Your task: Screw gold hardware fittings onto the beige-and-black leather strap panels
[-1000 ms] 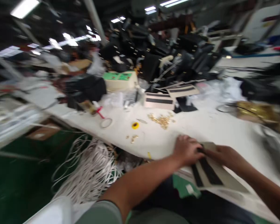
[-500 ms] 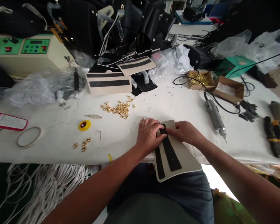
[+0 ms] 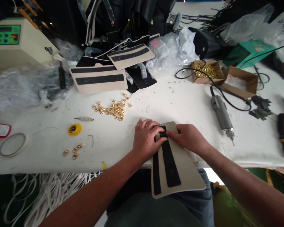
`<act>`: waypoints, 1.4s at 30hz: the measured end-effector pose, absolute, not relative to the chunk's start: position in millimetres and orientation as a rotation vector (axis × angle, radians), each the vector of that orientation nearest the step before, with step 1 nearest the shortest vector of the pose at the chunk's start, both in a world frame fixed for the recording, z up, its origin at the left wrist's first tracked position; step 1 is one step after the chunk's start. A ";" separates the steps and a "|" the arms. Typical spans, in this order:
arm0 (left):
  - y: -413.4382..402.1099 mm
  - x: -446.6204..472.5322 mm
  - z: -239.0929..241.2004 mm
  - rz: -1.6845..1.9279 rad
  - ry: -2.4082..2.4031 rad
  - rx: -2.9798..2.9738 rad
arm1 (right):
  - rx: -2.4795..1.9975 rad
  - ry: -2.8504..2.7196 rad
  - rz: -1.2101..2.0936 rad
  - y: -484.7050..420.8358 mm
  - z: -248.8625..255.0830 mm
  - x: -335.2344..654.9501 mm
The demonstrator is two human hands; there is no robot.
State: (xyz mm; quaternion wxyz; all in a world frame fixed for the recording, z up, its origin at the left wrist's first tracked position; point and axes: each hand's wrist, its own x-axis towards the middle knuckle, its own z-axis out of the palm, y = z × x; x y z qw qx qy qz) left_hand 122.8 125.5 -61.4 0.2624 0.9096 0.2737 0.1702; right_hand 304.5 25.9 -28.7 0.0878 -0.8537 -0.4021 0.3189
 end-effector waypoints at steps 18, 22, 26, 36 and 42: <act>139.6 126.7 -64.8 0.483 0.725 2.532 | -2.644 -0.822 0.051 -47.9 -19.7 387.5; 140.0 126.7 -65.3 0.497 0.735 2.556 | -2.746 -0.671 0.101 -71.5 -27.1 417.1; 142.6 127.5 -68.2 0.509 0.722 2.565 | -2.710 -0.679 0.104 -63.9 -35.8 400.0; 141.8 126.9 -65.5 0.506 0.725 2.552 | -2.498 -0.818 0.185 -64.9 -40.4 379.5; 136.6 125.8 -61.2 0.513 0.746 2.555 | -2.572 -0.582 0.057 -100.6 -52.0 445.2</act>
